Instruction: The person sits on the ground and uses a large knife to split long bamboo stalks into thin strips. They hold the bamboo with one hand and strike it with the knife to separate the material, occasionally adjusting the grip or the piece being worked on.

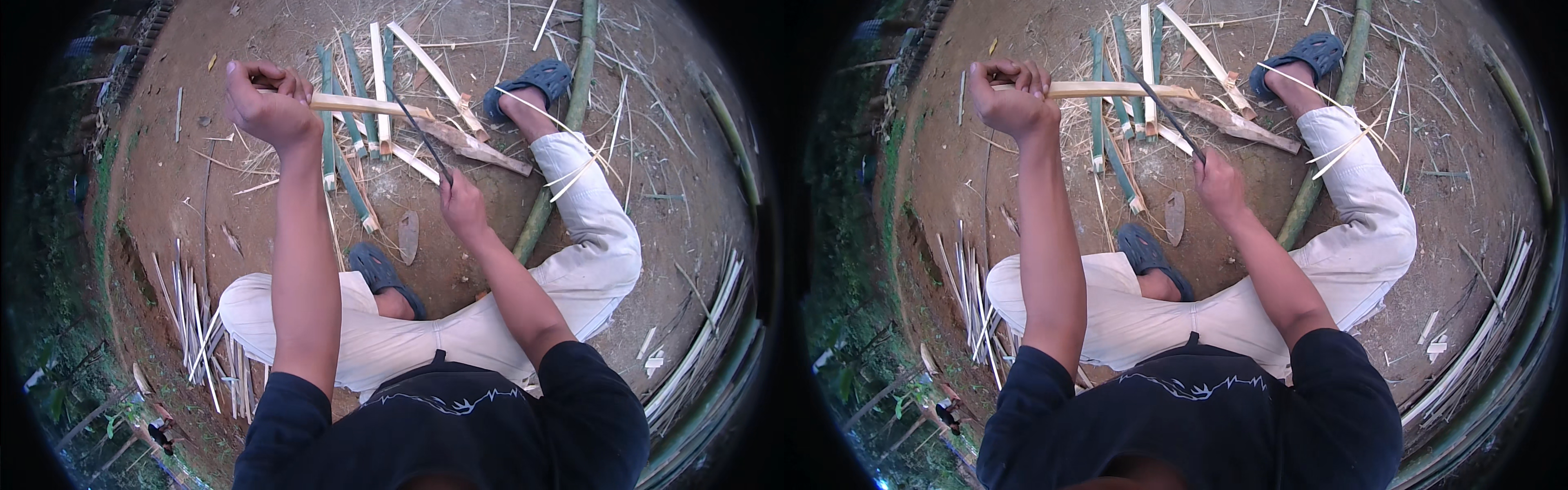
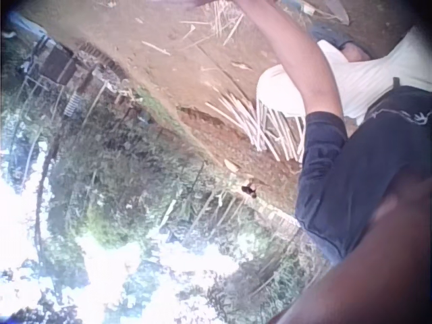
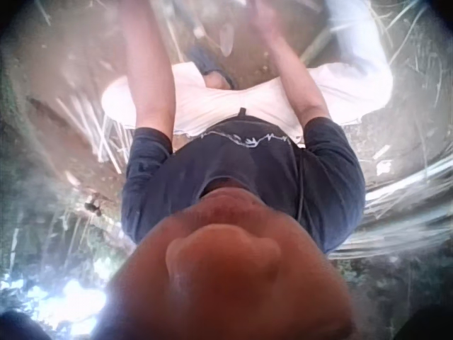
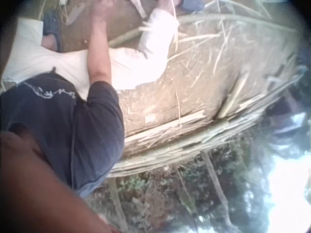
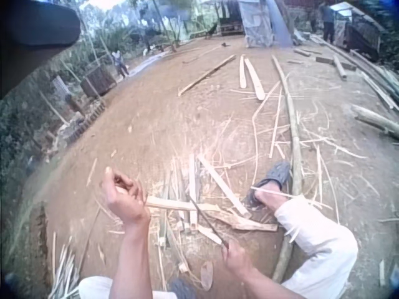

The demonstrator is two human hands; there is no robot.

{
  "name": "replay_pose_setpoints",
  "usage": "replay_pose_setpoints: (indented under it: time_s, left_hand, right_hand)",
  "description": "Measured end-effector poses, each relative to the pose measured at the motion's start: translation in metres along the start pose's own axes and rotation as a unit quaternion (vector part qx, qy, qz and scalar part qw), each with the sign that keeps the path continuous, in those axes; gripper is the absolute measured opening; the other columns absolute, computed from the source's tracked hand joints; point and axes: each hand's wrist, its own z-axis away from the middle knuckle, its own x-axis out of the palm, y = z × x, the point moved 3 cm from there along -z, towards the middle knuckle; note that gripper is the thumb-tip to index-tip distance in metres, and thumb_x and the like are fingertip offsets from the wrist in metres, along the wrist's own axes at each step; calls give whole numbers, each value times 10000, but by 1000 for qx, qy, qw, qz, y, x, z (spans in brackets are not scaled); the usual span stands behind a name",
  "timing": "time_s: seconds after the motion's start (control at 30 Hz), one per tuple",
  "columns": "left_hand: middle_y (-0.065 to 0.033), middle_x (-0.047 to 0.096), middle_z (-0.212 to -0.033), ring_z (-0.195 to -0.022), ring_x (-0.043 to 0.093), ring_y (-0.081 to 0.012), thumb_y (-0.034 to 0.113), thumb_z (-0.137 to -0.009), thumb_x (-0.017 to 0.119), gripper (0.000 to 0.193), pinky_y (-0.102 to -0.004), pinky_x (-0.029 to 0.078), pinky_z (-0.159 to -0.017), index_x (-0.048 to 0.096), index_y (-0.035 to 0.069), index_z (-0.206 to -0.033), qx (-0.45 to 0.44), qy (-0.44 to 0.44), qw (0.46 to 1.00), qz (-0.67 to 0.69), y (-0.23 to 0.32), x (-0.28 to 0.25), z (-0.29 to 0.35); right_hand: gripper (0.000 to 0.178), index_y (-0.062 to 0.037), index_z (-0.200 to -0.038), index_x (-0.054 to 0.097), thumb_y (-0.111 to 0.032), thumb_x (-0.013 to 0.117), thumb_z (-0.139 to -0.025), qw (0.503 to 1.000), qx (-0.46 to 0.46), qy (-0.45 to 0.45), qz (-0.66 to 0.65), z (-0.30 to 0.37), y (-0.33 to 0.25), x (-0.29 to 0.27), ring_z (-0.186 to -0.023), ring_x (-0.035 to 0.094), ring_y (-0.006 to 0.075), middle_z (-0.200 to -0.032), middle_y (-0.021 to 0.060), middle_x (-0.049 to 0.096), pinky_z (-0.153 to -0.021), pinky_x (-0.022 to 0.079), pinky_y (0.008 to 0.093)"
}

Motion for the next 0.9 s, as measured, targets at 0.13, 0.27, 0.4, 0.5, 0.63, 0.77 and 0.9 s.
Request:
replay_pose_setpoints:
  time_s: [0.13,0.27,0.4,0.5,0.63,0.77,0.9]
  left_hand:
    - [-22,287,-480,-385,257,-114,287,-996,334,382,-269,261,-390,407,79,-683,-8,7,1000,2,-22,-6,7]
    - [-13,284,-469,-374,252,-113,309,-1007,352,397,-269,265,-384,404,85,-684,-29,26,999,-4,-35,-9,24]
    - [-18,308,-469,-364,290,-115,381,-1004,388,467,-269,279,-382,430,58,-669,-28,-2,999,23,-13,-5,23]
    - [-23,309,-467,-365,288,-114,373,-1008,382,464,-267,270,-381,435,59,-670,-29,-25,998,48,0,-10,22]
    - [4,271,-468,-364,241,-103,367,-1024,349,449,-262,250,-377,420,81,-685,-28,-7,999,29,9,-13,27]
    - [6,310,-477,-369,289,-93,394,-1019,389,473,-262,262,-372,439,67,-681,-24,-14,999,36,18,-17,34]
    - [10,312,-462,-361,294,-90,408,-1021,397,502,-259,260,-365,447,62,-660,-6,-21,999,27,4,-22,31]
  right_hand:
    - [416,25,-966,658,-337,454,-992,959,244,-111,92,-4,80,21,-929,621,481,-935,314,645,-835,487,545]
    - [434,32,-1003,665,-347,454,-988,952,237,-158,111,4,61,9,-946,623,479,-969,317,645,-859,480,544]
    - [448,40,-972,658,-353,444,-991,957,245,-127,86,3,71,15,-940,613,492,-953,327,639,-855,474,549]
    - [458,42,-1017,662,-352,430,-997,951,264,-134,93,8,81,15,-977,611,488,-1015,326,638,-878,476,543]
    - [484,46,-1033,659,-372,416,-1000,949,255,-148,109,19,75,16,-993,606,490,-1026,327,636,-891,474,541]
    - [480,50,-1047,653,-375,438,-986,950,250,-153,108,34,95,25,-1020,605,472,-1053,302,641,-907,470,534]
    - [456,42,-1058,658,-364,473,-962,940,269,-166,131,38,98,34,-1028,620,447,-1064,292,649,-910,481,510]
